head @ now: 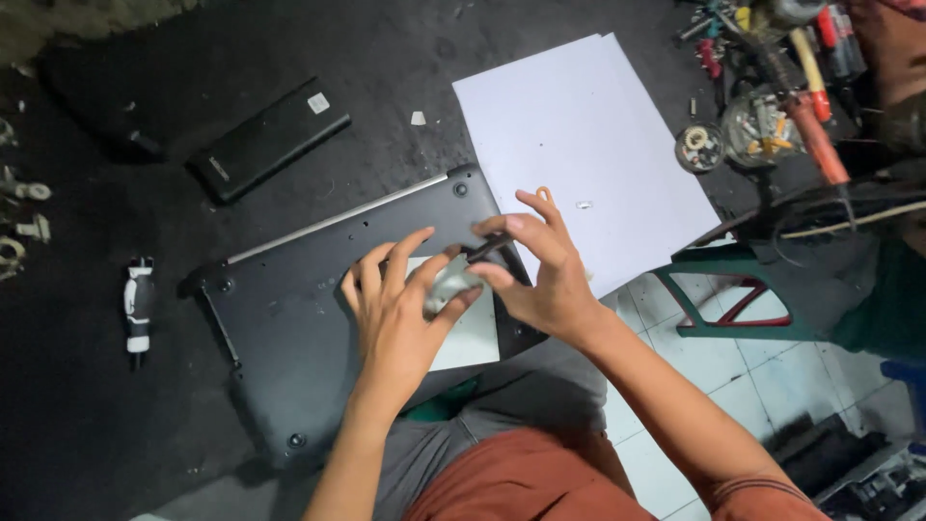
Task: Disassembling a laptop to remove the internal hard drive using a screwdriver and prying tool.
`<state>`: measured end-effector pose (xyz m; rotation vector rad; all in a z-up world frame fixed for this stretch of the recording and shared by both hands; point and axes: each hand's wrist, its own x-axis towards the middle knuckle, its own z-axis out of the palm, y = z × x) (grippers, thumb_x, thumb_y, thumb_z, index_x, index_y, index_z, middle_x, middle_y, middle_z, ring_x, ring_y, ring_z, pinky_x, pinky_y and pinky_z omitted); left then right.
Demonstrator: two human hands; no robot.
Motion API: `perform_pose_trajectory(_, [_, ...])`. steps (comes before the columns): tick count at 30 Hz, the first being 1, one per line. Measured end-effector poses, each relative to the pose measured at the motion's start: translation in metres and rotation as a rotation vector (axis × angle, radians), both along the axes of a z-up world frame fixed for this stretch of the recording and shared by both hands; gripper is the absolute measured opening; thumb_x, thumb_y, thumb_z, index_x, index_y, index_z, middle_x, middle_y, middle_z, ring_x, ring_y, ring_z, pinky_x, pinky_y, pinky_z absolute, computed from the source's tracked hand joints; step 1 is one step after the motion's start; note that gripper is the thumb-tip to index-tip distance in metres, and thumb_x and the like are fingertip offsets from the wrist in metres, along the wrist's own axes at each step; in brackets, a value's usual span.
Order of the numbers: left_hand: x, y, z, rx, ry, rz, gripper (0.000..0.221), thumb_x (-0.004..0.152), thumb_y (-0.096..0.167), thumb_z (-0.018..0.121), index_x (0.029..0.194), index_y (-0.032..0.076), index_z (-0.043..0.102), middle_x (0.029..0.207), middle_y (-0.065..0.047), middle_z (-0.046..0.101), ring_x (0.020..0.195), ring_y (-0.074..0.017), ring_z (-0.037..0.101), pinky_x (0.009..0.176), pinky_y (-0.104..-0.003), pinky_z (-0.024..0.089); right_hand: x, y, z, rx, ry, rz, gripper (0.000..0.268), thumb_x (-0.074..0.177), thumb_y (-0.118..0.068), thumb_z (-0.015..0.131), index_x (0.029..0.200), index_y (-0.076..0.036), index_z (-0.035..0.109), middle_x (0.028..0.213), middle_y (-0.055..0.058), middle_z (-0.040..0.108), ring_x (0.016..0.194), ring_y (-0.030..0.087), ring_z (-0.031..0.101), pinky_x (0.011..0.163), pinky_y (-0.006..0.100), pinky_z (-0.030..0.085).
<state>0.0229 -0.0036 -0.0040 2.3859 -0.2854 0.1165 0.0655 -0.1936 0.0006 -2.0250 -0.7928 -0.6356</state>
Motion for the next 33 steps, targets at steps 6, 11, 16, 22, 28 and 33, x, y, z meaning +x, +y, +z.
perform_pose_trajectory(6, [0.006, -0.003, 0.000, -0.003, 0.037, 0.016, 0.046, 0.089, 0.043, 0.077, 0.128, 0.021, 0.070, 0.143, 0.000, 0.053, 0.128, -0.0298, 0.039, 0.104, -0.057, 0.019, 0.004, -0.003, -0.005, 0.148, 0.057, 0.066, 0.074, 0.079, 0.016, 0.081, 0.139, -0.005, 0.043, 0.096, 0.014, 0.077, 0.081, 0.032, 0.076, 0.099, 0.058, 0.058])
perform_pose_trajectory(11, [0.007, -0.003, -0.002, 0.002, 0.059, 0.033, 0.045, 0.089, 0.045, 0.077, 0.129, 0.023, 0.069, 0.145, 0.001, 0.052, 0.129, -0.0292, 0.039, 0.104, -0.056, 0.020, 0.014, -0.003, -0.001, 0.120, 0.051, 0.106, 0.073, 0.080, 0.009, 0.083, 0.139, -0.012, 0.044, 0.098, 0.017, 0.075, 0.081, 0.035, 0.075, 0.093, 0.059, 0.061])
perform_pose_trajectory(16, [0.009, -0.002, 0.001, -0.025, 0.056, 0.051, 0.043, 0.091, 0.044, 0.077, 0.128, 0.022, 0.070, 0.146, 0.000, 0.052, 0.128, -0.0294, 0.040, 0.105, -0.056, 0.021, 0.018, -0.004, -0.009, 0.138, 0.042, 0.161, 0.070, 0.089, 0.005, 0.077, 0.145, -0.015, 0.040, 0.092, 0.016, 0.071, 0.076, 0.034, 0.071, 0.088, 0.059, 0.062])
perform_pose_trajectory(22, [0.006, -0.004, 0.004, -0.010, 0.026, 0.041, 0.042, 0.089, 0.042, 0.079, 0.124, 0.020, 0.072, 0.143, -0.002, 0.052, 0.128, -0.0297, 0.039, 0.106, -0.056, 0.022, 0.016, 0.000, 0.002, 0.167, 0.071, 0.244, 0.069, 0.092, 0.007, 0.071, 0.149, -0.009, 0.035, 0.105, 0.020, 0.074, 0.089, 0.038, 0.074, 0.097, 0.061, 0.058])
perform_pose_trajectory(28, [0.004, -0.005, 0.007, -0.051, 0.043, 0.027, 0.044, 0.090, 0.043, 0.079, 0.127, 0.020, 0.071, 0.143, -0.005, 0.052, 0.130, -0.0314, 0.040, 0.106, -0.058, 0.022, 0.010, 0.002, 0.017, 0.157, 0.131, 0.171, 0.070, 0.091, 0.014, 0.070, 0.148, -0.007, 0.036, 0.098, 0.016, 0.074, 0.082, 0.034, 0.073, 0.093, 0.056, 0.059])
perform_pose_trajectory(33, [0.003, -0.005, 0.005, -0.028, 0.030, 0.035, 0.044, 0.089, 0.041, 0.080, 0.126, 0.019, 0.072, 0.142, -0.005, 0.053, 0.129, -0.0310, 0.041, 0.107, -0.058, 0.023, 0.002, 0.006, 0.027, 0.124, 0.170, 0.124, 0.073, 0.092, 0.014, 0.069, 0.151, -0.007, 0.032, 0.101, 0.017, 0.072, 0.086, 0.035, 0.073, 0.088, 0.053, 0.059])
